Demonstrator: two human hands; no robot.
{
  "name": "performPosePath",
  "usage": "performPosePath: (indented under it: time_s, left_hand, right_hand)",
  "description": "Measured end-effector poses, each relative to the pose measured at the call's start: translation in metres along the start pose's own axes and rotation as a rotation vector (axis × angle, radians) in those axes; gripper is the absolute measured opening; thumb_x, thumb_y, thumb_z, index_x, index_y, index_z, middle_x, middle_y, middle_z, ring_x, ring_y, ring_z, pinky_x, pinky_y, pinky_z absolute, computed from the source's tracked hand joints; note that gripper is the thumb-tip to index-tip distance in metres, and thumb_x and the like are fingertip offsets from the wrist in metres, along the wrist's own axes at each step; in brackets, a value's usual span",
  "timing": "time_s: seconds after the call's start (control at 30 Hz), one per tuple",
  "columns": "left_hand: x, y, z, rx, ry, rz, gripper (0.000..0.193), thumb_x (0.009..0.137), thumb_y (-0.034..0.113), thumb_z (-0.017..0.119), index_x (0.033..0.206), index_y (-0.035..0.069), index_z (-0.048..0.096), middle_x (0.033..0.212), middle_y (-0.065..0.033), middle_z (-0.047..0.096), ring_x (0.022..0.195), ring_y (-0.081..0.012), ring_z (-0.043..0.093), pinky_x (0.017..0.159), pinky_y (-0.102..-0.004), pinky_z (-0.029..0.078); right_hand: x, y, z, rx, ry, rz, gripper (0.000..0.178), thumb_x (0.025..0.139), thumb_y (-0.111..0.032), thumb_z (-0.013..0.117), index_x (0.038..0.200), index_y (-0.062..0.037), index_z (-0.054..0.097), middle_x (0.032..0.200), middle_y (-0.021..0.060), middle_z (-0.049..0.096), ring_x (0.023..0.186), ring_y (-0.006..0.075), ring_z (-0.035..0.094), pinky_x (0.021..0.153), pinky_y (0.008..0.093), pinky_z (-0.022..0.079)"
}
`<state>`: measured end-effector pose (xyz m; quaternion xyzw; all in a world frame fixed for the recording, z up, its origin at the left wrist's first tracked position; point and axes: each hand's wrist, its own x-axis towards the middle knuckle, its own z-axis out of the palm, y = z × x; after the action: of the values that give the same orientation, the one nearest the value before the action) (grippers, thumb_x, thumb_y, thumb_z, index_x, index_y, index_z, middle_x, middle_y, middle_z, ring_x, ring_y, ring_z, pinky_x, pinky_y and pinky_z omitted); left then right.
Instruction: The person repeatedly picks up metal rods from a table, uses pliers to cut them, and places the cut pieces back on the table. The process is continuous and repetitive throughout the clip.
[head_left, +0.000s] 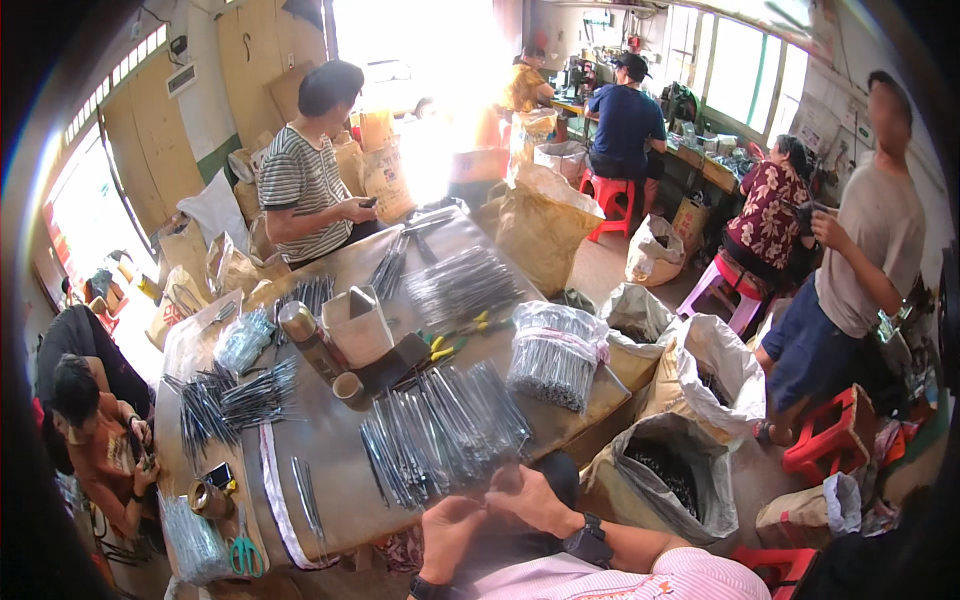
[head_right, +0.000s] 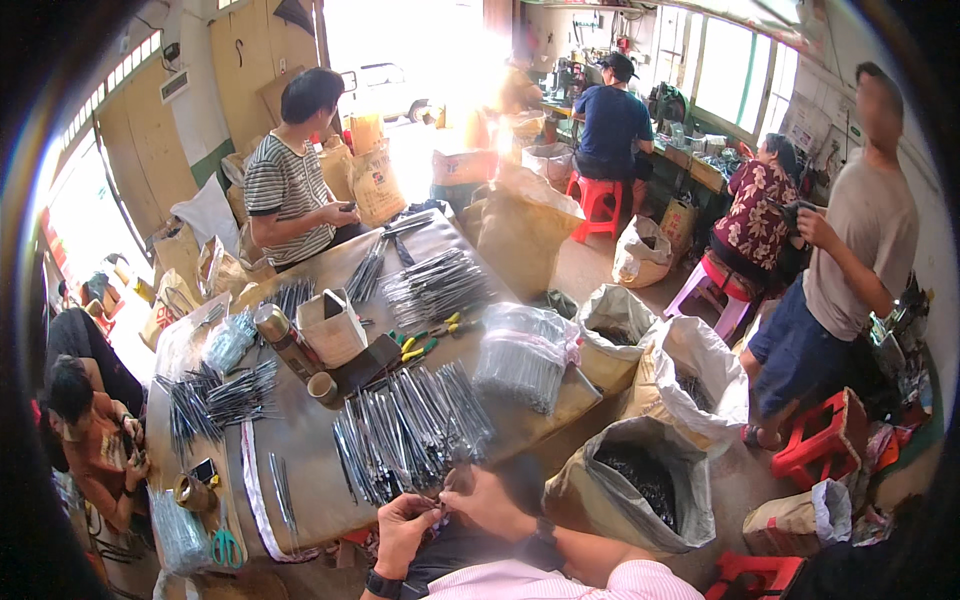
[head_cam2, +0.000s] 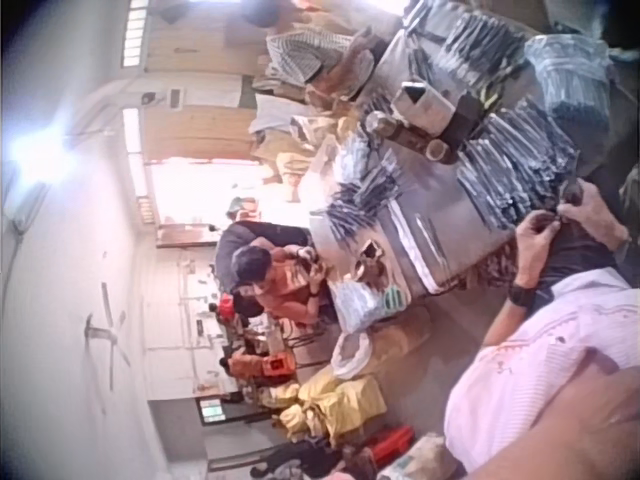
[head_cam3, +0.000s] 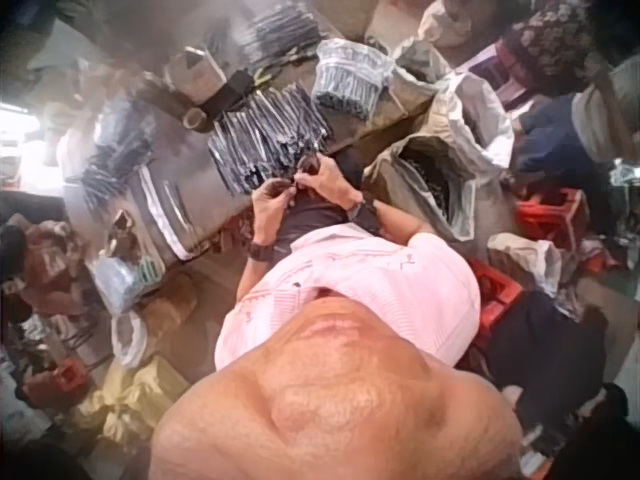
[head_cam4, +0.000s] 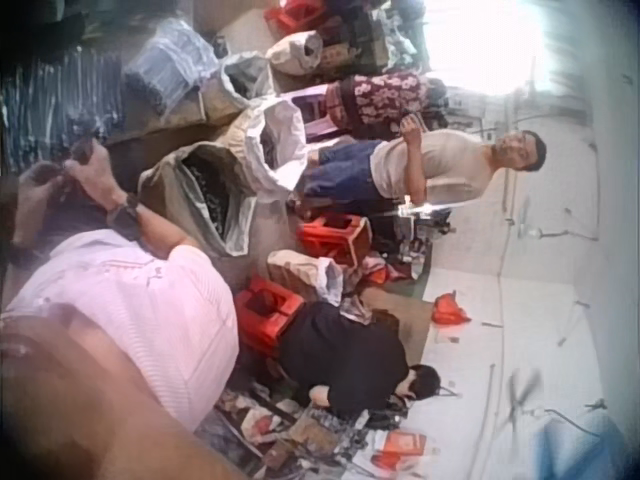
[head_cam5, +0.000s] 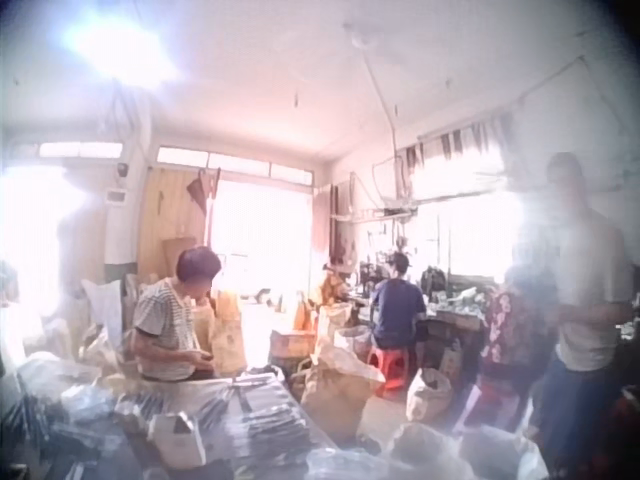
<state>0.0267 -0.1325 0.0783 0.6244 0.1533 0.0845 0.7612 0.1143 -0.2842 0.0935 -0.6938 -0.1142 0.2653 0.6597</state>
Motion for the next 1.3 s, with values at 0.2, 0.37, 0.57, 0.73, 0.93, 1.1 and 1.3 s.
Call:
performPosePath:
  time_s: [0.2, 0.37, 0.57, 0.73, 0.93, 1.1, 1.3]
  left_hand:
    - [0.0, -0.008, -0.006, 0.012, -0.018, -0.112, 0.015, 0.077, -0.007, 0.072, 0.09, -0.003, 0.065, 0.082, -0.0061, 0.069, 0.07, -0.0082, 0.063, 0.062, -0.0204, 0.05]
    - [-0.003, -0.004, -0.002, 0.008, -0.073, -0.114, 0.021, 0.078, -0.006, 0.071, 0.099, -0.003, 0.066, 0.082, -0.004, 0.069, 0.071, -0.0081, 0.064, 0.063, -0.0196, 0.05]
    - [-0.001, 0.0, 0.001, -0.014, -0.263, -0.156, 0.027, 0.081, -0.004, 0.069, 0.108, -0.005, 0.065, 0.088, -0.0061, 0.068, 0.076, -0.0108, 0.066, 0.068, -0.0227, 0.053]
    - [-0.004, 0.007, 0.006, -0.063, -0.36, -0.26, 0.031, 0.08, 0.001, 0.067, 0.11, -0.008, 0.064, 0.096, -0.0103, 0.069, 0.083, -0.0144, 0.065, 0.073, -0.0248, 0.052]
    - [-0.004, 0.01, 0.008, -0.056, -0.369, -0.294, 0.032, 0.082, 0.001, 0.066, 0.112, -0.009, 0.062, 0.098, -0.0118, 0.069, 0.08, -0.0156, 0.067, 0.071, -0.0259, 0.054]
    - [-0.004, 0.005, 0.007, -0.074, -0.356, -0.294, 0.032, 0.082, 0.002, 0.066, 0.112, -0.009, 0.061, 0.098, -0.0125, 0.068, 0.081, -0.0161, 0.067, 0.07, -0.0263, 0.054]
    - [-0.001, 0.007, 0.007, -0.018, -0.375, -0.3, 0.033, 0.082, 0.002, 0.066, 0.112, -0.009, 0.061, 0.098, -0.0124, 0.067, 0.082, -0.0169, 0.067, 0.069, -0.026, 0.054]
  right_hand:
    - [0.008, -0.01, -0.02, 0.264, 0.19, -0.163, 0.027, 0.088, -0.007, 0.066, 0.111, 0.0016, 0.054, 0.081, 0.0078, 0.066, 0.067, 0.0124, 0.063, 0.051, 0.024, 0.05]
    - [0.011, -0.004, -0.036, 0.291, 0.173, -0.118, 0.016, 0.091, -0.007, 0.062, 0.104, 0.0016, 0.057, 0.08, 0.0089, 0.065, 0.068, 0.0151, 0.065, 0.048, 0.0281, 0.053]
    - [0.006, -0.001, -0.046, 0.307, 0.131, -0.088, 0.021, 0.087, -0.009, 0.064, 0.104, 0.0014, 0.057, 0.078, 0.009, 0.064, 0.062, 0.0155, 0.062, 0.048, 0.0278, 0.05]
    - [0.002, 0.001, -0.051, 0.291, 0.07, -0.018, 0.026, 0.086, -0.009, 0.066, 0.108, 0.002, 0.058, 0.08, 0.009, 0.064, 0.064, 0.0152, 0.062, 0.05, 0.0276, 0.05]
    - [0.006, 0.016, -0.053, 0.387, 0.017, 0.03, 0.029, 0.085, -0.009, 0.067, 0.111, 0.0018, 0.059, 0.084, 0.0088, 0.065, 0.071, 0.016, 0.063, 0.057, 0.0288, 0.053]
    - [0.007, 0.025, -0.056, 0.428, 0.023, 0.093, 0.028, 0.085, -0.009, 0.068, 0.11, 0.0014, 0.06, 0.086, 0.009, 0.065, 0.073, 0.0165, 0.064, 0.063, 0.0295, 0.054]
    - [0.007, 0.02, -0.056, 0.384, -0.007, 0.143, 0.029, 0.085, -0.008, 0.068, 0.111, 0.0013, 0.061, 0.089, 0.0082, 0.066, 0.076, 0.0158, 0.064, 0.068, 0.0287, 0.053]
